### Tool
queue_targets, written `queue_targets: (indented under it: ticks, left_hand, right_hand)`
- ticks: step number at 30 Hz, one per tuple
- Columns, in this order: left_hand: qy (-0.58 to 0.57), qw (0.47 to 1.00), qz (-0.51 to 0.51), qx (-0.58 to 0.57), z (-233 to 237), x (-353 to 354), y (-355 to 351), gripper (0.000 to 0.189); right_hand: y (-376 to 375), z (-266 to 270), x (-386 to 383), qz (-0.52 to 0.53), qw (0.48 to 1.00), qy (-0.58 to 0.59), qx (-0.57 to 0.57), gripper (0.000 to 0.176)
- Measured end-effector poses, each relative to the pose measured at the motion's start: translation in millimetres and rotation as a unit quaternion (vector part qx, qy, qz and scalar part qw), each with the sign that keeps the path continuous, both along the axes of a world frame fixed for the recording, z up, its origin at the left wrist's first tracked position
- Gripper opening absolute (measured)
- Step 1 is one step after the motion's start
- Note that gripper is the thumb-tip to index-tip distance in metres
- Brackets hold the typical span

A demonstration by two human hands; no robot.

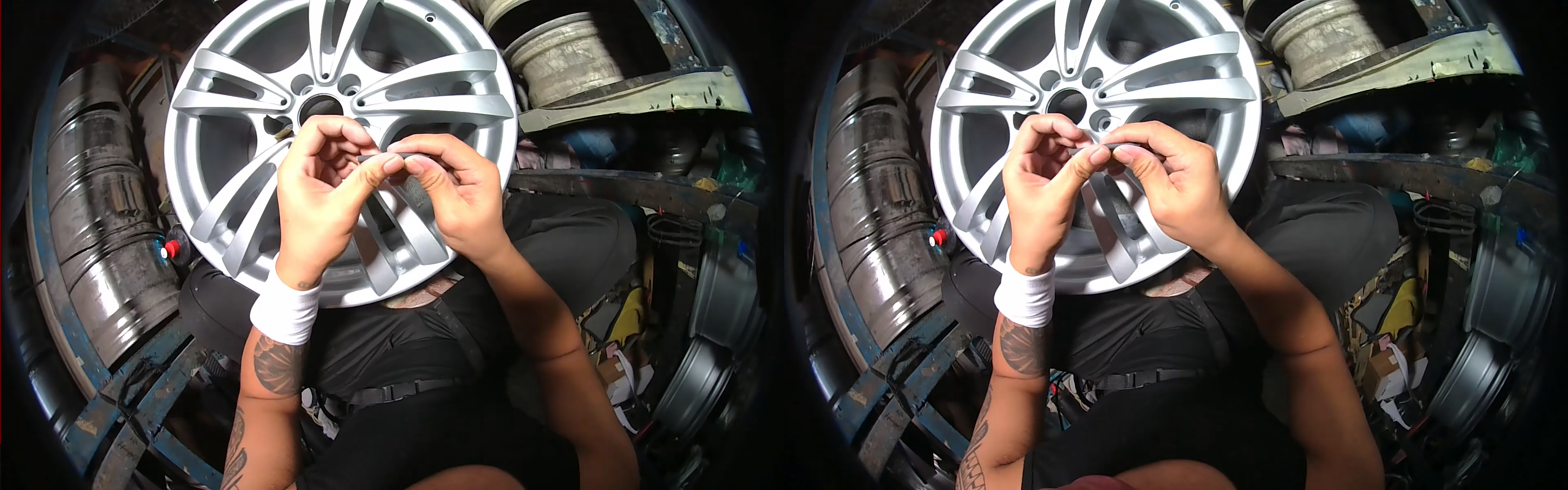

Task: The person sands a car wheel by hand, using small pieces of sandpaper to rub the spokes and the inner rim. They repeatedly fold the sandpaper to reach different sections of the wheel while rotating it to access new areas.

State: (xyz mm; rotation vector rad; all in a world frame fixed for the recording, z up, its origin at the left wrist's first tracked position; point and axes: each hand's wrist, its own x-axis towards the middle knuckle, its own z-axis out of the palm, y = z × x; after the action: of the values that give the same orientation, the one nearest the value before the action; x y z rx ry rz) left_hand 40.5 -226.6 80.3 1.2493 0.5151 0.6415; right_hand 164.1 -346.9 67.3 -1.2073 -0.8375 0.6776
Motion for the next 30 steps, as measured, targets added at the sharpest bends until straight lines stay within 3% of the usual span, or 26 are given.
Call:
queue_targets:
  ticks: [5,9,11,13,14,18,30]
  left_hand:
    - [-0.04,0.998,0.035,0.043,-1.7,0.8,-4.2,0.043]
    - [-0.092,0.994,0.061,0.002,-7.5,3.7,-6.0,0.052]
    - [-0.088,0.991,0.077,-0.067,4.4,3.9,-12.0,0.048]
    - [-0.055,0.993,0.097,-0.043,-4.7,4.9,-9.7,0.037]
    - [-0.089,0.985,0.108,-0.096,-5.2,7.6,-12.7,0.035]
    - [-0.13,0.979,0.088,-0.129,-11.9,9.3,-9.1,0.026]
    - [-0.115,0.987,0.051,-0.098,-14.1,6.0,-8.8,0.031]
  right_hand:
    - [2.3,2.3,-10.0,-0.009,0.996,0.084,-0.001,0.018]
    - [1.6,6.0,-8.2,-0.033,0.998,-0.037,-0.044,0.021]
    - [1.6,5.4,-9.4,-0.06,0.99,-0.11,-0.057,0.022]
    - [0.7,9.2,-13.2,-0.083,0.983,-0.148,-0.069,0.023]
    - [1.2,9.0,-12.8,-0.084,0.982,-0.156,-0.069,0.023]
    - [1.3,18.7,-10.7,-0.085,0.975,-0.185,-0.09,0.021]
    - [1.4,22.9,-8.1,-0.098,0.978,-0.161,-0.093,0.016]
